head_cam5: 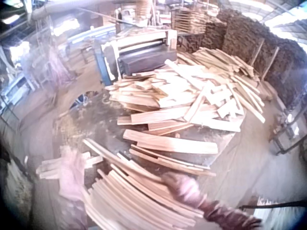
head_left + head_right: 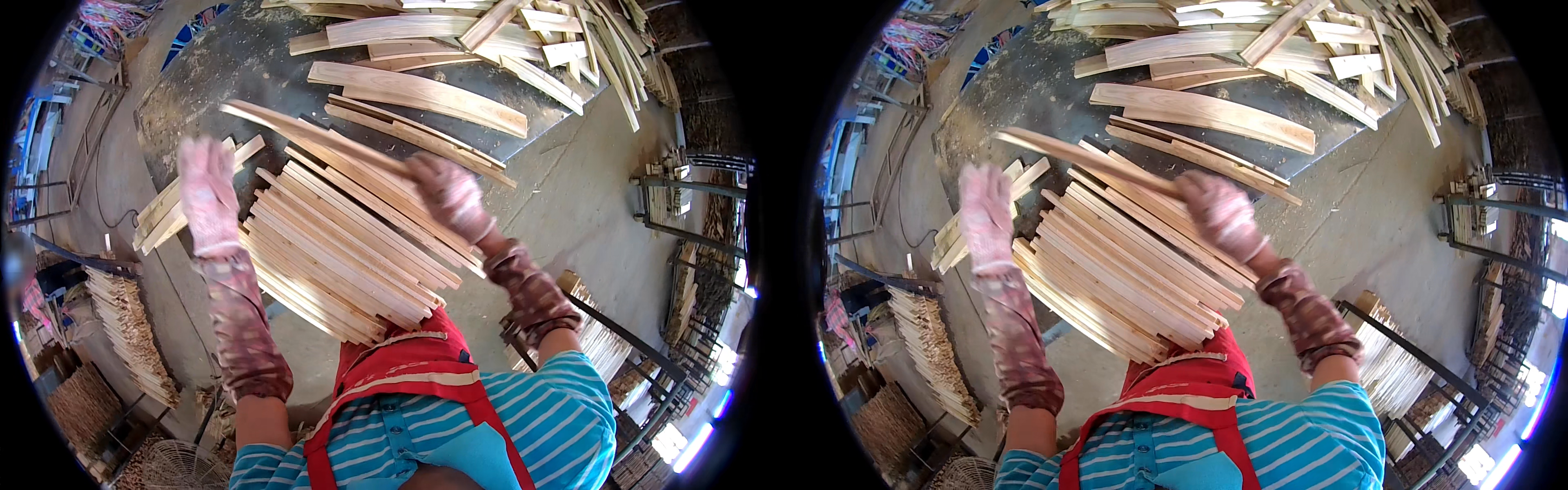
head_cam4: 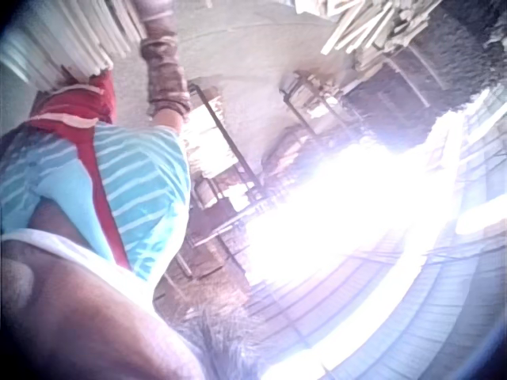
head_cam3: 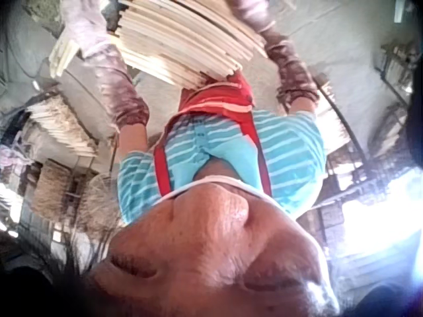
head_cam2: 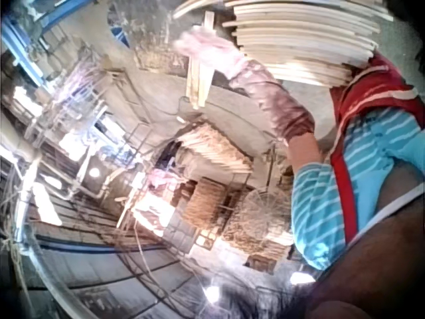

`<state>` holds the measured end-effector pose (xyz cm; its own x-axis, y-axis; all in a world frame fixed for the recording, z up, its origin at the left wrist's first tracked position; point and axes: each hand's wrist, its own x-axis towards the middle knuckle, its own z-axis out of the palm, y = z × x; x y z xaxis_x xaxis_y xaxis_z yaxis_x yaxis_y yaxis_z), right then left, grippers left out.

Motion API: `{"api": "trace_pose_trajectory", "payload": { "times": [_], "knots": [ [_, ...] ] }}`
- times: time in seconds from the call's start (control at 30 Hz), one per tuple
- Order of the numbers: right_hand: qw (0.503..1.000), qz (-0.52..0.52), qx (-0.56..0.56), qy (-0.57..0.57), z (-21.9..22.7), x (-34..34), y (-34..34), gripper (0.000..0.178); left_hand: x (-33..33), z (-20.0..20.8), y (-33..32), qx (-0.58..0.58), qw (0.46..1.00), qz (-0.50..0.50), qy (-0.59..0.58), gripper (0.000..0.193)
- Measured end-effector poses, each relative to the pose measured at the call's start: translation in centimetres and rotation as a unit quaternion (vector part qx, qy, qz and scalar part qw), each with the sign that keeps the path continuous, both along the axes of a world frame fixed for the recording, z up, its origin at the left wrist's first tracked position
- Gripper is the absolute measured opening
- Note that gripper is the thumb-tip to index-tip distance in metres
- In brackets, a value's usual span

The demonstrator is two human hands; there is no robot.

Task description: The person sorts and stacks light-colored wooden planks in a workshop. They pick up planks from a large pile on a table, align them, and place them into organized stacks on a metal rack. The person wears gloves and an apron while handling the wood.

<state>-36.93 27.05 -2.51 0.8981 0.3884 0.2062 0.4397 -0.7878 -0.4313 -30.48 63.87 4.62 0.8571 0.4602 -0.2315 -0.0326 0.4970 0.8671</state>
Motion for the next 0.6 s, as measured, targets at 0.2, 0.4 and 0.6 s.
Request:
{"api": "trace_pose_trajectory", "payload": {
  "times": [0.2, 0.4, 0.6],
  "knots": [
    [0.995, -0.024, -0.1, 0.009, -9.4, 1.6, -10.1, 0.043, -12.7, -10.8, 2.3, 0.035, 0.976, 0.042, 0.211, 0.049],
    [0.975, -0.139, -0.117, 0.125, -11.5, 3.3, -8.8, 0.06, -26.1, -17.1, 6.3, 0.099, 0.927, 0.142, 0.333, 0.05],
    [0.947, -0.104, -0.243, 0.181, -8.2, 5.0, -7.1, 0.074, -35.1, -23.2, 8.2, 0.118, 0.92, 0.195, 0.32, 0.063]
  ]
}}
